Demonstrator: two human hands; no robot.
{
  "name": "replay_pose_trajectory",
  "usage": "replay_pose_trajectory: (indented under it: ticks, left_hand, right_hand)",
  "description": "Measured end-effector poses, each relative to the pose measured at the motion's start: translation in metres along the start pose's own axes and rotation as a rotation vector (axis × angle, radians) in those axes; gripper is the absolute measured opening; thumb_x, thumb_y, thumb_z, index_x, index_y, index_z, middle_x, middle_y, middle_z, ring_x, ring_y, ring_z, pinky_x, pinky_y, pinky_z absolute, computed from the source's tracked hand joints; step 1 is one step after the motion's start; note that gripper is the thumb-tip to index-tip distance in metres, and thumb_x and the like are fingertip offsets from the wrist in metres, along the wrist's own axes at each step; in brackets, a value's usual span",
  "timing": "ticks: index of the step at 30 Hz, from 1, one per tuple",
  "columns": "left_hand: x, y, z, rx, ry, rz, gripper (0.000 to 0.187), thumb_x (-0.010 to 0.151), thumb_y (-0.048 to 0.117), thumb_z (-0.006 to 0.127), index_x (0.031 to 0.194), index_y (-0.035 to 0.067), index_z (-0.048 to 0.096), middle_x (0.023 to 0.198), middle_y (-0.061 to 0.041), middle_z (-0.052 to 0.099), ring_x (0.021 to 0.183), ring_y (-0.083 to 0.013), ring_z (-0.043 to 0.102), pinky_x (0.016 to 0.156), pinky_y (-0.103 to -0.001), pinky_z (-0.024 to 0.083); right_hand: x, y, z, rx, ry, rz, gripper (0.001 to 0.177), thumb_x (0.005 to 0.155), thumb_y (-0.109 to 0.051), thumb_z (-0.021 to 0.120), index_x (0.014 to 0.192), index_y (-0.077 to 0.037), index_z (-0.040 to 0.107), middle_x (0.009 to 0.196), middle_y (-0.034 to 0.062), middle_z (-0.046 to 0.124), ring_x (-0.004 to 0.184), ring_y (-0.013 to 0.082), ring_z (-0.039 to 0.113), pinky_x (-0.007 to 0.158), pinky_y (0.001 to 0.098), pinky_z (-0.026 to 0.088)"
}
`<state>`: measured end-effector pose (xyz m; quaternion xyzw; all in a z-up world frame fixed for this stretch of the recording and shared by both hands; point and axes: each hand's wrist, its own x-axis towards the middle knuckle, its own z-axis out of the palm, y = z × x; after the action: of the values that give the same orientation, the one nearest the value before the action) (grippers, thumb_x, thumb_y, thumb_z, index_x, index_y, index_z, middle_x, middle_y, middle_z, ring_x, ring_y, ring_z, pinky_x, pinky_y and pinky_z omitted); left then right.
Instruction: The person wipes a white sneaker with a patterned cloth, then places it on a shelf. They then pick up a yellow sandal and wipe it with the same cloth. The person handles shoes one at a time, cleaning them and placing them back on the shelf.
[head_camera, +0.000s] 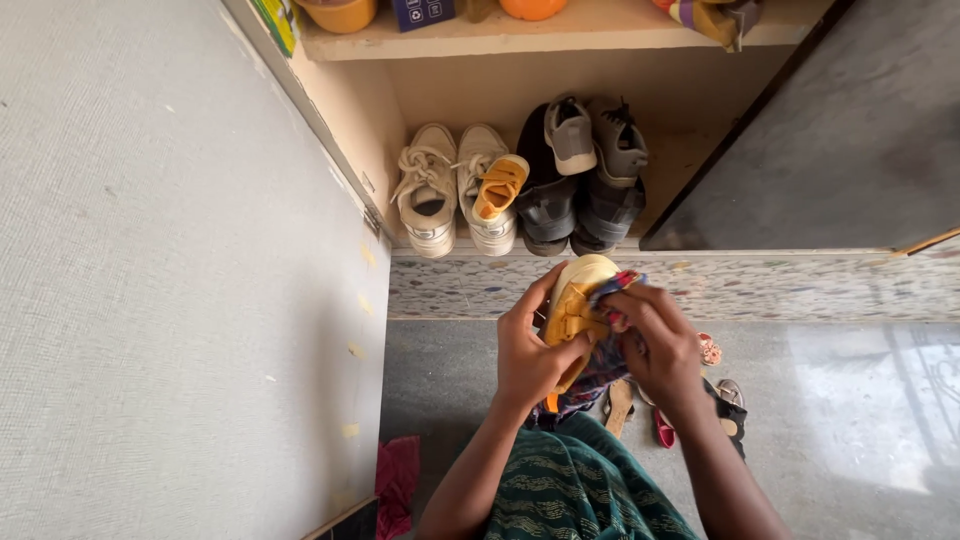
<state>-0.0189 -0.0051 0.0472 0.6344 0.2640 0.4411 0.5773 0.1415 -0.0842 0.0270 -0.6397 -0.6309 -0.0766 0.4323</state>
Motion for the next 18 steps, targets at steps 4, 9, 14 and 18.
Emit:
replay_pose_trajectory:
  ticks: [4, 9, 14, 18]
  left_hand:
    - [0.004, 0.003, -0.008, 0.079, 0.006, 0.002, 0.076, 0.073, 0.001, 0.076, 0.146, 0.0, 0.055, 0.129, -0.018, 0.07, 0.115, -0.0243, 0.072, 0.104, -0.037, 0.057]
    - [0.001, 0.003, -0.016, 0.137, 0.034, 0.077, 0.076, 0.074, 0.002, 0.076, 0.147, 0.0, 0.055, 0.13, -0.019, 0.071, 0.116, -0.0257, 0.072, 0.103, -0.037, 0.058]
    - [0.005, -0.005, -0.02, 0.123, 0.004, 0.016, 0.077, 0.073, 0.003, 0.077, 0.146, 0.001, 0.054, 0.126, -0.017, 0.072, 0.113, -0.025, 0.073, 0.102, -0.037, 0.057]
    - [0.004, -0.018, -0.023, 0.02, -0.03, -0.059, 0.079, 0.072, 0.003, 0.079, 0.147, 0.001, 0.055, 0.121, -0.016, 0.074, 0.108, -0.0255, 0.073, 0.101, -0.038, 0.057]
  right_hand:
    - [0.006, -0.002, -0.005, 0.02, 0.079, 0.058, 0.026, 0.087, 0.01, 0.064, 0.107, -0.004, 0.07, 0.118, 0.0115, 0.069, 0.098, 0.0204, 0.071, 0.079, 0.031, 0.063]
    - [0.011, -0.019, 0.006, -0.02, -0.018, -0.027, 0.033, 0.078, 0.01, 0.065, 0.11, 0.002, 0.067, 0.115, 0.0153, 0.066, 0.101, 0.0278, 0.069, 0.083, 0.0387, 0.061]
    - [0.016, -0.021, -0.004, 0.024, 0.037, 0.155, 0.029, 0.083, 0.013, 0.065, 0.108, 0.0, 0.067, 0.114, 0.0122, 0.068, 0.102, 0.0252, 0.071, 0.083, 0.0387, 0.06]
    - [0.016, -0.026, 0.019, -0.002, -0.004, 0.061, 0.026, 0.081, 0.01, 0.067, 0.104, -0.002, 0.068, 0.114, 0.0131, 0.066, 0.1, 0.0258, 0.067, 0.08, 0.0357, 0.06]
